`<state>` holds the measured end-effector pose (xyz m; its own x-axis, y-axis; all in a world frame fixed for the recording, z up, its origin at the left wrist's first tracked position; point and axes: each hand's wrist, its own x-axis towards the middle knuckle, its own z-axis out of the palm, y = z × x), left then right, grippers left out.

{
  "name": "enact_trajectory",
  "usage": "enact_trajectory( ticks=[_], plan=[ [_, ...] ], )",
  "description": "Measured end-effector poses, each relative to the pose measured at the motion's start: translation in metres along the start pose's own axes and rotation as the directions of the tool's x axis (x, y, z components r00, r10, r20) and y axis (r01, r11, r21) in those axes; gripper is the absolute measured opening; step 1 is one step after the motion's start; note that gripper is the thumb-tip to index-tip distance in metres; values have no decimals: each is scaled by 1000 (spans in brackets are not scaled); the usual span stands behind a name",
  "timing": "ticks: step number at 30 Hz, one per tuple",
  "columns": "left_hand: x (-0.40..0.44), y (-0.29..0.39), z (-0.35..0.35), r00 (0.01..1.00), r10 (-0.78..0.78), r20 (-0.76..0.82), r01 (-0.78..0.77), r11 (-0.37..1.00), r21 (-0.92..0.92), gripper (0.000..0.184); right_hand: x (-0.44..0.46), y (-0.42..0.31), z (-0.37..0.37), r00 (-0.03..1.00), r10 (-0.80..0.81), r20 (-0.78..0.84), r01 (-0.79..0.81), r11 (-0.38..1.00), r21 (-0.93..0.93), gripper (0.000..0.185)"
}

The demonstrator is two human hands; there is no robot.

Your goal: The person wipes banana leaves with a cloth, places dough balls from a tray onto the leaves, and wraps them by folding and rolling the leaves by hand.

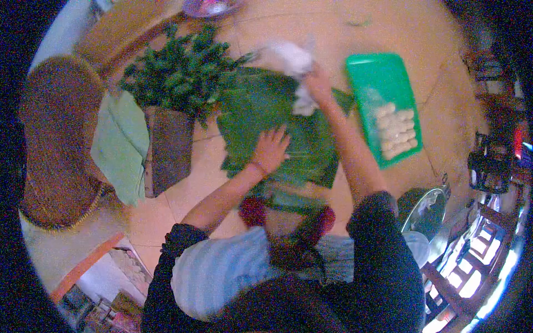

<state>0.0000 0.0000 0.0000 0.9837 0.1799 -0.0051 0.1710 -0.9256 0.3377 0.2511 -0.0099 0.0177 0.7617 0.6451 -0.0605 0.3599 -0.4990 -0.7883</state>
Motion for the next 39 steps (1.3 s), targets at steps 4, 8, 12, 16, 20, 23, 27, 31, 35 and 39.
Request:
enact_trajectory(
  ticks=[4, 8, 12, 16, 20, 23, 27, 31, 35, 39],
  plan=[
    [-28, -22, 5, 993, 119, -28, -113, 982, 154, 39, -72, 8, -65, 916, 394, 77, -338, 651, 680, 36],
    [-22, -8, 8, 958, 50, -284, -164, 904, -394, 25, -116, 36, -133, 891, 433, -135, -111, 496, 861, 36],
    [-35, 24, -63, 612, -775, -157, 117, 285, -951, 16, -146, 42, -137, 785, 164, -597, -24, 972, 235, 36],
    [-50, 26, -56, 511, -829, 228, -2, -267, -964, 17, -195, -62, -74, 869, 2, -495, 137, 960, 245, 37],
    [-61, 10, 11, 606, -724, 329, 35, -389, -920, 31, -212, -76, 29, 870, -492, 5, 480, 845, -235, 57],
    [-74, -11, 89, 632, -751, 188, 63, -192, -979, 37, -211, -59, 87, 849, -382, 366, 465, 868, -173, 55],
    [-82, -13, 80, 593, -737, 325, 74, -352, -933, 31, -183, -26, 93, 844, -436, 312, 525, 789, -318, 55],
    [-65, -1, 7, 615, -664, 426, 93, -475, -875, 22, -125, 38, 41, 914, -396, 92, 384, 767, -514, 59],
    [-66, 3, -7, 628, -666, 403, 115, -433, -894, 24, -80, 77, -11, 979, -57, 197, 191, 606, -773, 55],
    [-91, 10, -24, 538, -762, 360, 13, -419, -908, 25, -104, 8, -23, 998, -46, -48, 6, 779, -627, 52]
  ],
)
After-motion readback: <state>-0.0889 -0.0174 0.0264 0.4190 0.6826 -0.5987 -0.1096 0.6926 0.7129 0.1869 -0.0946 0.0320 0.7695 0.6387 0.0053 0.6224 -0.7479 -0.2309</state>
